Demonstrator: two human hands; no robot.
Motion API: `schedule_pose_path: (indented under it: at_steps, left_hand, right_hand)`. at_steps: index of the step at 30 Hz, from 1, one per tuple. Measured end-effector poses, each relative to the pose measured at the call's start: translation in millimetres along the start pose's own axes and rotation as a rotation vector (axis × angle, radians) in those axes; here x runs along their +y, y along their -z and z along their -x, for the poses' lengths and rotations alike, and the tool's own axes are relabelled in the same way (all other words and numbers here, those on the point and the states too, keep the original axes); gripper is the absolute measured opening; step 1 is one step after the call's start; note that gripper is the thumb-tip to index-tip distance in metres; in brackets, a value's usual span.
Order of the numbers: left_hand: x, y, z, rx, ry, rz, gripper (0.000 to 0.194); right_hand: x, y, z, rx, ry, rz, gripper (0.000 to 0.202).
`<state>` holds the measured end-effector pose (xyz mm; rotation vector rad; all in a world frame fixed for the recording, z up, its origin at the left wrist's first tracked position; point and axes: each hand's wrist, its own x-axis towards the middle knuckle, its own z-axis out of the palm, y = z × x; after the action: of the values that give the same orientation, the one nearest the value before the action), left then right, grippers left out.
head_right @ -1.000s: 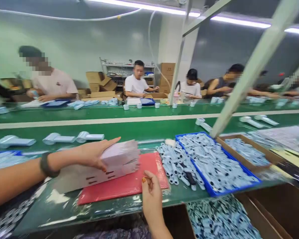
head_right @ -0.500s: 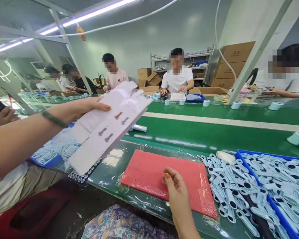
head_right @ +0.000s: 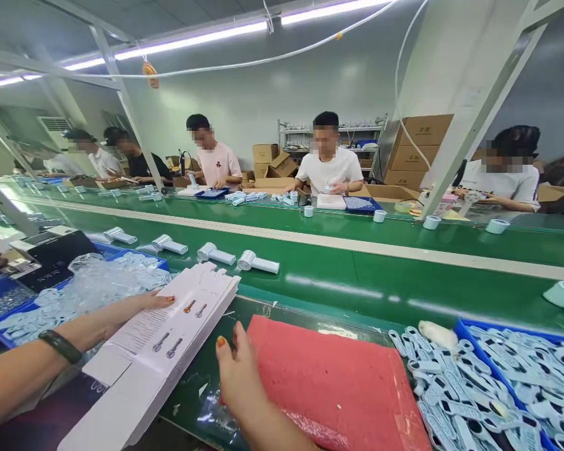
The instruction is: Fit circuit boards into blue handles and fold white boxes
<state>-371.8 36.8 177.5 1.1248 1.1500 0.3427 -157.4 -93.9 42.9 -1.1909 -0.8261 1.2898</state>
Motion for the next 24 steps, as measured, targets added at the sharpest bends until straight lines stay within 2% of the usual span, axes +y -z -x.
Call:
schedule_pose_path:
  at_steps: [2,3,6,8,10,12,14,16,21,24]
  left_hand:
    - [3,8.3,-7,0.034,-0.008,-0.076,0.101]
    - [2,11.5,-9,0.097,-0.062,-0.189,0.1]
    - [-16,12.3,-2,0.358,-0.352,-0.639,0.094]
    - [-39,3.2,14,0.458,-0.573,-0.981,0.082]
    - [-66,-10.1,35,0.397,-0.752,-1.343,0.081]
    - [-90,-20.0,50,0.271,-0.825,-1.575,0.103]
    - [-106,-20.6,54,0.253,-0.83,-1.655,0.11]
    - [-113,-12.6,47,0.323,-0.818,-1.664,0.1]
    - [-110,10.0,19,0.4,-0.803,-1.579,0.097]
    - [-109,19.1,7,0.456,-0.804,-1.552,0.092]
  right_hand:
    - [-2,-23,-12,0.019,-0.023,0.083,0.091]
    - [-3,-33,-17,0.032,-0.025,0.121,0.088]
    - [1,-58,-27,0.066,-0.032,0.159,0.084]
    - [9,-70,-29,0.102,0.021,0.14,0.082]
    - [18,-79,-31,0.124,0.108,0.107,0.078]
    - [26,-86,-32,0.144,0.162,0.092,0.078]
    - [29,-90,-34,0.154,0.149,0.106,0.082]
    - [26,-93,-37,0.146,0.103,0.131,0.082]
    - [6,-94,-52,0.094,0.02,0.179,0.074]
    - [-9,-87,-65,-0.003,0.092,0.269,0.067]
